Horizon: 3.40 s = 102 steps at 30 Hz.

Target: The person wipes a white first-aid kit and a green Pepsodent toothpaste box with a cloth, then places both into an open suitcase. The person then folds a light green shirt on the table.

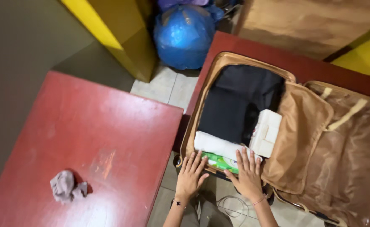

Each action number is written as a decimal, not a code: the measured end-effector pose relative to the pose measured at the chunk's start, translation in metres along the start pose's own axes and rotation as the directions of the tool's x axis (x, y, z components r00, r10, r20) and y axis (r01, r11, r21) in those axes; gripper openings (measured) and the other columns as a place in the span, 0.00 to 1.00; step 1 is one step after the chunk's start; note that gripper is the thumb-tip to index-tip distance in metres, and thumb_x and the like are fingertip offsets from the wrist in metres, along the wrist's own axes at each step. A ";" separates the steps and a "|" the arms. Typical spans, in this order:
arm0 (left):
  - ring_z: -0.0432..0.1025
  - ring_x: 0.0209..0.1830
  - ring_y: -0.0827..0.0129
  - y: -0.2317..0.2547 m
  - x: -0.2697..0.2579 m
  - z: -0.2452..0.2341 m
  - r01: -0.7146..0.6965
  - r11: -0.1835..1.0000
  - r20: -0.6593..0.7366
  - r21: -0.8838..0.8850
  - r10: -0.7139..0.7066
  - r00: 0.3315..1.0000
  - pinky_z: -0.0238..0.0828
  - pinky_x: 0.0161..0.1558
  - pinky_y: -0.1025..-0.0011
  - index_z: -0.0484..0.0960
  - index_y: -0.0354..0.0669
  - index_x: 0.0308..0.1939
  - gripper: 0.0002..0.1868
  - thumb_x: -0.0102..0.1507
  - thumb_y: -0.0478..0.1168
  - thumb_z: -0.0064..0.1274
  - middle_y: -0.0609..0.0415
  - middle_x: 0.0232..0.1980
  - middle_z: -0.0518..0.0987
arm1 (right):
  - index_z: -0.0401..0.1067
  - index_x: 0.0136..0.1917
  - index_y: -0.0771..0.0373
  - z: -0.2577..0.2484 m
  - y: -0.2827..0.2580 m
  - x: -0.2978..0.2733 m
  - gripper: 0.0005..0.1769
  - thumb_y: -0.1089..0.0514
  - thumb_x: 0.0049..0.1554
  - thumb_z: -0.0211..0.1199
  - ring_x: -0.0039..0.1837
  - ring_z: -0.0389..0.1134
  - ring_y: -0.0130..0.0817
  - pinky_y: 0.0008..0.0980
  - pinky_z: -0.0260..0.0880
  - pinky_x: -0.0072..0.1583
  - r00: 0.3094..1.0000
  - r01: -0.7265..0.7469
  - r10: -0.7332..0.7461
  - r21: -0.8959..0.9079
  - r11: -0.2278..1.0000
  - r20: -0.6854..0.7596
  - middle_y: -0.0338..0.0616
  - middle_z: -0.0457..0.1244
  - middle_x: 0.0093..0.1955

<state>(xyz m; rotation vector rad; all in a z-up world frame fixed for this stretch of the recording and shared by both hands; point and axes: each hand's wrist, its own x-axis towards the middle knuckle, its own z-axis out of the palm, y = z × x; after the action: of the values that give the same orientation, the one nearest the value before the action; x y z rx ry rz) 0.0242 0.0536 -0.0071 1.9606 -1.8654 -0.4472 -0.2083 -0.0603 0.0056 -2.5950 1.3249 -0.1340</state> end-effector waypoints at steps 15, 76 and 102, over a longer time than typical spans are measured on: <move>0.49 0.82 0.52 -0.071 -0.176 -0.030 0.584 0.812 -0.338 -0.010 -0.553 0.762 0.40 0.77 0.50 0.62 0.47 0.77 0.32 0.69 0.50 0.46 0.45 0.82 0.55 | 0.52 0.81 0.65 0.014 -0.032 0.006 0.40 0.39 0.65 0.48 0.86 0.39 0.65 0.68 0.23 0.80 0.992 -0.015 0.014 -0.005 1.000 -0.129 0.63 0.45 0.84; 0.54 0.77 0.53 -0.276 -0.343 -0.145 0.946 0.037 -0.508 -0.322 -0.850 -0.139 0.42 0.76 0.49 0.67 0.46 0.72 0.28 0.68 0.45 0.47 0.44 0.77 0.60 | 0.63 0.77 0.62 0.159 -0.579 0.281 0.32 0.42 0.68 0.52 0.77 0.58 0.53 0.51 0.51 0.82 0.533 0.842 -0.787 -0.096 0.532 0.311 0.56 0.60 0.71; 0.54 0.78 0.51 -0.167 -0.516 -0.136 0.894 -0.214 -0.565 -0.395 -0.711 -0.419 0.42 0.76 0.48 0.69 0.41 0.70 0.27 0.68 0.45 0.47 0.42 0.78 0.61 | 0.53 0.79 0.59 0.175 -0.653 0.058 0.39 0.44 0.59 0.55 0.83 0.43 0.53 0.62 0.29 0.79 0.083 0.914 -0.952 0.357 0.191 0.296 0.55 0.43 0.83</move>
<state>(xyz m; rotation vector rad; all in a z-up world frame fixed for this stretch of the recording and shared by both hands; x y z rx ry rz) 0.2055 0.5829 0.0088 2.8041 0.6933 0.2790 0.3721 0.2914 -0.0085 -2.6422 -0.7225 0.2395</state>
